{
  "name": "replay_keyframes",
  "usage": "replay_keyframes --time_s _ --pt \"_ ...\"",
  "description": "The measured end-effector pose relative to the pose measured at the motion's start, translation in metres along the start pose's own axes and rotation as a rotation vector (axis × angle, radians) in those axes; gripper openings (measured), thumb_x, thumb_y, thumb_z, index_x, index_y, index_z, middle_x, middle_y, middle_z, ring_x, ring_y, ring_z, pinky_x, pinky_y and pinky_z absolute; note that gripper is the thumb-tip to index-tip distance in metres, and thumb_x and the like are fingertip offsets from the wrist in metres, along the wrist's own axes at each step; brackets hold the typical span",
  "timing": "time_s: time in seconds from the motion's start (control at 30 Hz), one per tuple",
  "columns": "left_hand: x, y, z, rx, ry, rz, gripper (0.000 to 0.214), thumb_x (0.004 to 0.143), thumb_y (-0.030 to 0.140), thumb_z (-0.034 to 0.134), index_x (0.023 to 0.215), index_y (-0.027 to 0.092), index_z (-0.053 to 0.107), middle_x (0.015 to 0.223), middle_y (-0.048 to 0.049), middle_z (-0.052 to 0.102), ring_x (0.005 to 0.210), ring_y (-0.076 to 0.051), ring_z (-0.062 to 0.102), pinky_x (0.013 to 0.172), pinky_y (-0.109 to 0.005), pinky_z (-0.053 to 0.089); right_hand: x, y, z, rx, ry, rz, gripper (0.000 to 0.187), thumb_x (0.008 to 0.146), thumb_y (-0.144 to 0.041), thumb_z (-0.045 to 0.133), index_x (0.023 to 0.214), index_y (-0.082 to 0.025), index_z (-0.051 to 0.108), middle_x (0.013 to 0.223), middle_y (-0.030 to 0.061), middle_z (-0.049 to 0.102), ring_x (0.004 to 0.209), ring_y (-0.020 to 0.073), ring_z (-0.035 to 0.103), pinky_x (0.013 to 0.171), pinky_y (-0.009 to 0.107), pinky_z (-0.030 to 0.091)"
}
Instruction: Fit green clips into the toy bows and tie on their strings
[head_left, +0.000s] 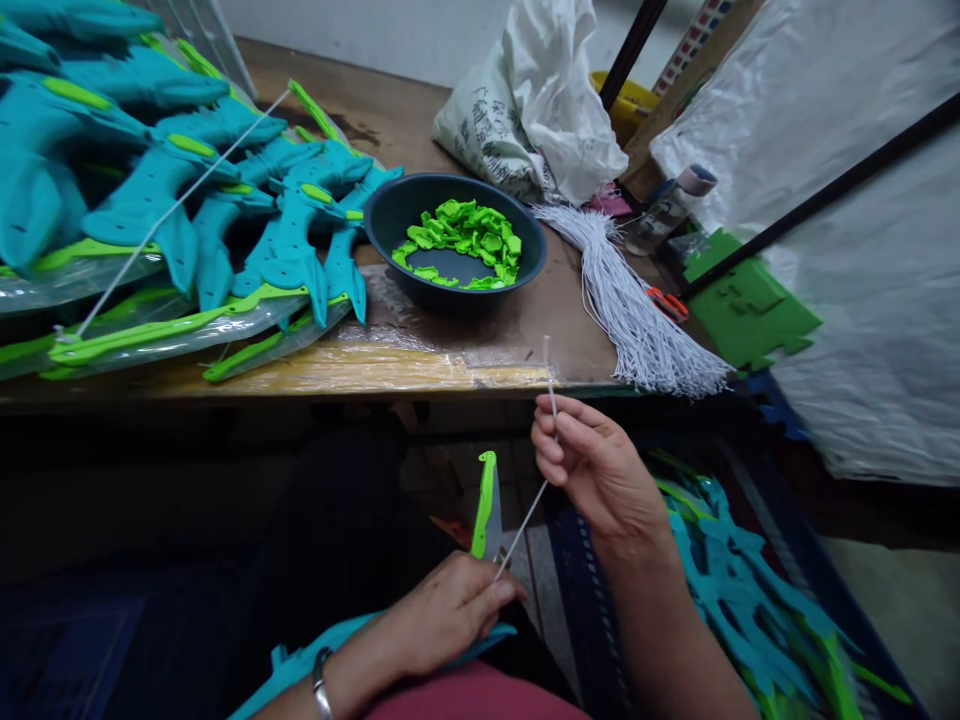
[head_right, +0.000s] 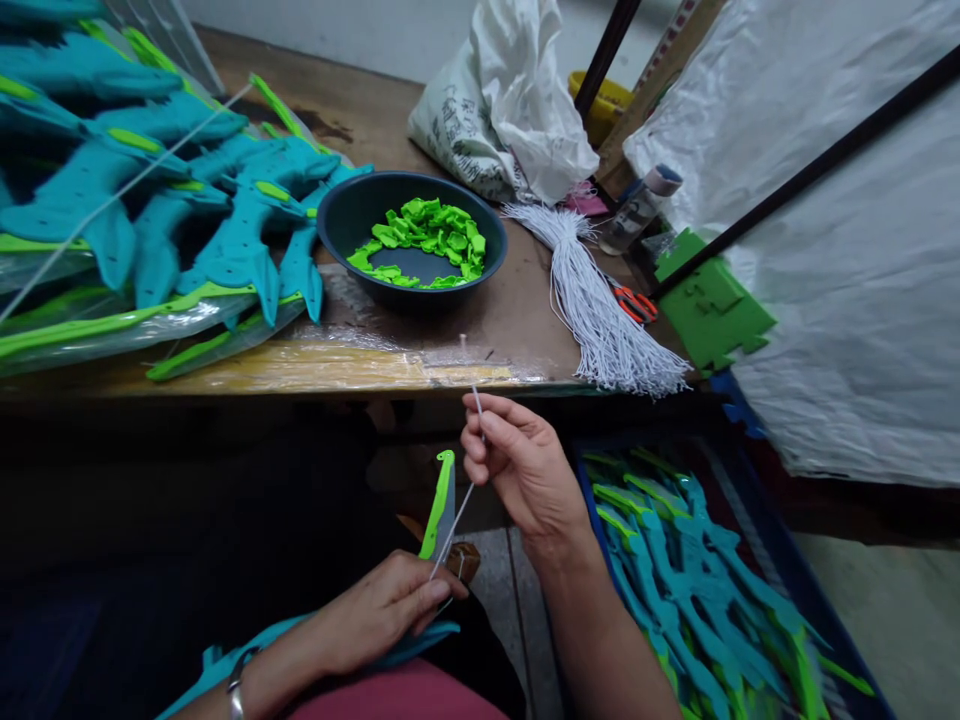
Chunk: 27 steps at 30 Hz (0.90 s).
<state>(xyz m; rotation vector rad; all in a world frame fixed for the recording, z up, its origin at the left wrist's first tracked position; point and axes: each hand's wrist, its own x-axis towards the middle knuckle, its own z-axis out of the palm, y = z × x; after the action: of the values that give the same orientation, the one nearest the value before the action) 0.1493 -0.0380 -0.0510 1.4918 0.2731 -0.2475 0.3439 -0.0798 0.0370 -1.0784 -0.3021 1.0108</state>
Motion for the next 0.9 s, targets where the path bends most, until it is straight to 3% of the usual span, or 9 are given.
replay_keyframes --time_s 0.13,0.2,0.33,0.4,0.53,0.63,0.7,0.77,0.9 --pt "0.002 -0.003 0.0 0.002 -0.005 0.017 0.047 0.103 0.047 0.041 0.111 0.016 0.075 0.065 0.0023 0.053 0.063 -0.013 0.05 0.067 -0.025 0.04 -0.005 -0.009 -0.017 -0.131 0.085 -0.162 0.017 0.072 -0.031 0.086 0.084 -0.022 0.08 0.068 -0.0017 0.055 0.05 0.0048 0.036 0.04 0.016 0.021" --pt "0.004 -0.005 0.0 -0.021 0.094 0.072 0.038 0.1 0.043 0.048 0.111 0.018 0.075 0.078 -0.001 0.062 0.073 -0.016 0.057 0.073 -0.026 0.044 -0.01 -0.008 -0.027 -0.324 0.122 -0.261 0.011 0.078 -0.031 0.081 0.086 -0.024 0.08 0.067 -0.0026 0.051 0.051 0.0056 0.035 0.043 0.019 0.021" --pt "0.014 -0.012 -0.008 -0.123 0.701 0.106 0.023 0.093 0.036 0.061 0.106 0.02 0.07 0.106 -0.0069 0.064 0.099 -0.022 0.061 0.088 -0.032 0.047 -0.023 0.004 -0.044 -0.832 0.13 -0.371 0.008 0.088 -0.028 0.073 0.087 -0.023 0.079 0.072 -0.0002 0.054 0.064 0.0117 0.047 0.055 0.026 0.033" --pt "0.025 -0.017 -0.015 -0.234 0.871 0.024 0.03 0.087 0.03 0.068 0.115 0.02 0.064 0.124 -0.0098 0.061 0.116 -0.025 0.058 0.101 -0.036 0.044 -0.027 0.013 -0.047 -0.961 0.088 -0.362 0.011 0.091 -0.029 0.069 0.085 -0.023 0.077 0.072 -0.0001 0.056 0.065 0.0133 0.049 0.057 0.028 0.035" --pt "0.054 -0.025 -0.02 -0.484 0.747 -0.159 0.053 0.077 0.019 0.076 0.125 0.015 0.055 0.138 -0.0181 0.057 0.132 -0.031 0.052 0.11 -0.043 0.041 -0.026 0.036 -0.046 -1.112 0.033 -0.413 0.017 0.098 -0.026 0.059 0.085 -0.021 0.069 0.078 0.0011 0.06 0.072 0.0152 0.056 0.065 0.029 0.041" --pt "0.071 -0.024 -0.013 -0.624 0.541 -0.244 0.041 0.077 0.018 0.074 0.114 0.012 0.058 0.106 -0.0166 0.071 0.099 -0.029 0.071 0.089 -0.043 0.056 -0.021 0.055 -0.049 -1.187 0.05 -0.441 0.018 0.099 -0.023 0.054 0.085 -0.02 0.065 0.081 0.0015 0.059 0.075 0.0151 0.058 0.068 0.028 0.043" --pt "0.076 -0.021 -0.006 -0.703 0.437 -0.275 0.041 0.077 0.018 0.071 0.114 0.012 0.055 0.085 -0.0098 0.071 0.07 -0.023 0.071 0.069 -0.039 0.059 -0.018 0.066 -0.054 -1.24 0.086 -0.431 0.018 0.1 -0.023 0.053 0.086 -0.02 0.064 0.083 0.0018 0.059 0.075 0.0145 0.058 0.067 0.027 0.042" --pt "0.078 -0.019 -0.002 -0.745 0.409 -0.276 0.044 0.077 0.019 0.069 0.117 0.014 0.051 0.076 -0.0029 0.066 0.054 -0.016 0.064 0.057 -0.033 0.057 -0.017 0.076 -0.059 -1.288 0.108 -0.425 0.018 0.101 -0.022 0.052 0.087 -0.019 0.063 0.084 0.0021 0.06 0.074 0.0142 0.058 0.066 0.027 0.042" --pt "0.077 -0.021 0.0 -0.731 0.47 -0.236 0.041 0.078 0.02 0.067 0.114 0.017 0.048 0.072 0.0025 0.059 0.05 -0.011 0.056 0.049 -0.025 0.052 -0.015 0.084 -0.061 -1.384 0.101 -0.513 0.018 0.102 -0.021 0.049 0.09 -0.018 0.062 0.086 0.0034 0.059 0.075 0.015 0.059 0.067 0.027 0.043"
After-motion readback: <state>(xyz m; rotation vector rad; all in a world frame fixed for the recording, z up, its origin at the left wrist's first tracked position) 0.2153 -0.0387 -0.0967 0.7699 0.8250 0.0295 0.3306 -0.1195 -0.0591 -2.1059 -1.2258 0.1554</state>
